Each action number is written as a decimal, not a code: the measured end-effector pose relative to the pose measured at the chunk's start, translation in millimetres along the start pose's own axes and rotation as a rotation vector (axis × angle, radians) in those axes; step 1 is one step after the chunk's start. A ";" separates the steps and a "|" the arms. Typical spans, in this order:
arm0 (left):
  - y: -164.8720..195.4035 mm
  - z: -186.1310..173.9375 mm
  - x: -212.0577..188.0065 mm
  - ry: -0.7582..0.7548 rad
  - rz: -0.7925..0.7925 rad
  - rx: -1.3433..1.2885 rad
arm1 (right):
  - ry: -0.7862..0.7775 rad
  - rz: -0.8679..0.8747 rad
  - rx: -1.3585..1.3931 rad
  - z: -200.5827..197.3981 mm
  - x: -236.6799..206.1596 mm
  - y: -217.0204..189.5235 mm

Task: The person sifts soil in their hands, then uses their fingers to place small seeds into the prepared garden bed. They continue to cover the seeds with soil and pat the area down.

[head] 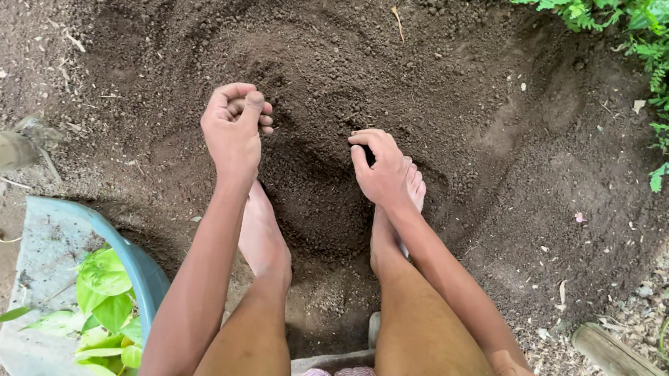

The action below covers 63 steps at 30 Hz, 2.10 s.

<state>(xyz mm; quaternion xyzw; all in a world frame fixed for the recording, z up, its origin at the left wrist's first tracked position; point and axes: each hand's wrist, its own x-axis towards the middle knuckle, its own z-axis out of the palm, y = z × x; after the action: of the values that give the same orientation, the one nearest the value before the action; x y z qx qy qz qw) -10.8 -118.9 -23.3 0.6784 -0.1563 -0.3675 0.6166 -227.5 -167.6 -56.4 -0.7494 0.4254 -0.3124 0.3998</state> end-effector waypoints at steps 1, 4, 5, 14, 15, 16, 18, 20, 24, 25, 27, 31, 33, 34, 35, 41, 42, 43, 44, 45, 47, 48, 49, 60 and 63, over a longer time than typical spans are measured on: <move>0.9 1.3 0.5 0.017 -0.040 -0.021 | 0.005 0.002 0.004 0.4 0.0 0.1; 3.4 1.8 0.3 -0.021 -0.247 -0.527 | 0.003 -0.022 -0.010 -0.1 -0.1 0.9; 3.2 1.4 -1.0 -0.021 -0.267 -0.562 | 0.002 -0.024 -0.011 -0.7 -0.3 1.2; 7.8 -0.6 -12.4 -0.110 -0.212 -0.527 | -0.005 -0.022 -0.012 -2.3 -0.7 2.7; 10.3 -0.9 -13.0 -0.098 -0.230 -0.545 | -0.003 -0.024 -0.009 -2.2 -0.5 3.5; 13.0 -1.4 -14.0 -0.085 -0.249 -0.564 | -0.003 -0.025 -0.005 -2.4 -0.7 4.4; 19.5 -3.2 -16.3 -0.100 -0.287 -0.762 | -0.009 -0.034 -0.009 -3.2 -1.4 6.1; 25.1 -3.9 -19.6 -0.145 -0.296 -0.871 | -0.012 -0.034 -0.007 -4.1 -2.0 7.8; 30.0 -4.3 -24.5 -0.228 -0.269 -0.766 | -0.013 -0.033 -0.004 -5.4 -2.7 9.8; 29.4 -4.4 -24.5 -0.230 -0.262 -0.705 | -0.014 -0.037 -0.006 -5.4 -2.3 10.2; 25.2 -4.3 -23.8 -0.225 -0.252 -0.647 | -0.012 -0.043 -0.001 -5.0 -1.9 10.7; 9.8 -7.7 -22.2 -0.229 -0.224 -0.527 | -0.016 -0.025 0.000 -5.2 -2.6 12.2; 1.6 -10.5 -20.4 -0.214 -0.227 -0.492 | -0.014 -0.021 -0.001 -5.1 -3.1 12.8; -1.8 -12.5 -19.9 -0.206 -0.229 -0.475 | -0.014 -0.018 -0.001 -5.1 -3.6 12.8; -4.5 -14.7 -19.6 -0.232 -0.198 -0.467 | -0.013 -0.022 0.000 -5.1 -3.8 13.0; -7.4 -15.8 -18.0 -0.250 -0.122 -0.527 | -0.016 -0.027 0.003 -5.1 -3.7 14.2; -6.5 -14.0 -17.5 -0.226 -0.128 -0.522 | -0.018 -0.028 0.004 -5.1 -3.7 14.9; -4.5 -12.6 -17.0 -0.203 -0.131 -0.517 | -0.019 -0.032 0.005 -4.9 -3.6 14.9; -2.9 -11.1 -16.5 -0.169 -0.158 -0.468 | -0.018 -0.034 0.004 -4.9 -3.6 15.2; -1.3 -9.5 -16.2 -0.135 -0.183 -0.419 | -0.018 -0.036 0.002 -5.1 -3.6 15.1; 0.8 -6.8 -16.4 -0.083 -0.214 -0.340 | -0.019 -0.038 0.006 -4.8 -3.5 16.5; 1.6 -5.7 -17.1 -0.066 -0.220 -0.311 | -0.020 -0.039 0.009 -4.9 -3.3 16.6; 2.3 -5.0 -18.2 -0.050 -0.226 -0.283 | -0.021 -0.040 0.011 -5.1 -3.4 16.9; -6.4 -10.6 -19.5 -0.060 -0.107 -0.223 | -0.023 -0.027 -0.004 -6.7 -1.8 12.7; -5.8 -8.8 -20.0 -0.075 -0.135 -0.266 | -0.019 -0.022 0.004 -7.5 -0.9 11.5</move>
<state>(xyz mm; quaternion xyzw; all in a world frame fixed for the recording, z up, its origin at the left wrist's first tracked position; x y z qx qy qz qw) -19.8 -98.1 -22.9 0.5857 -0.0831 -0.4505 0.6686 -238.4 -173.0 -62.9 -0.7562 0.4128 -0.3104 0.4017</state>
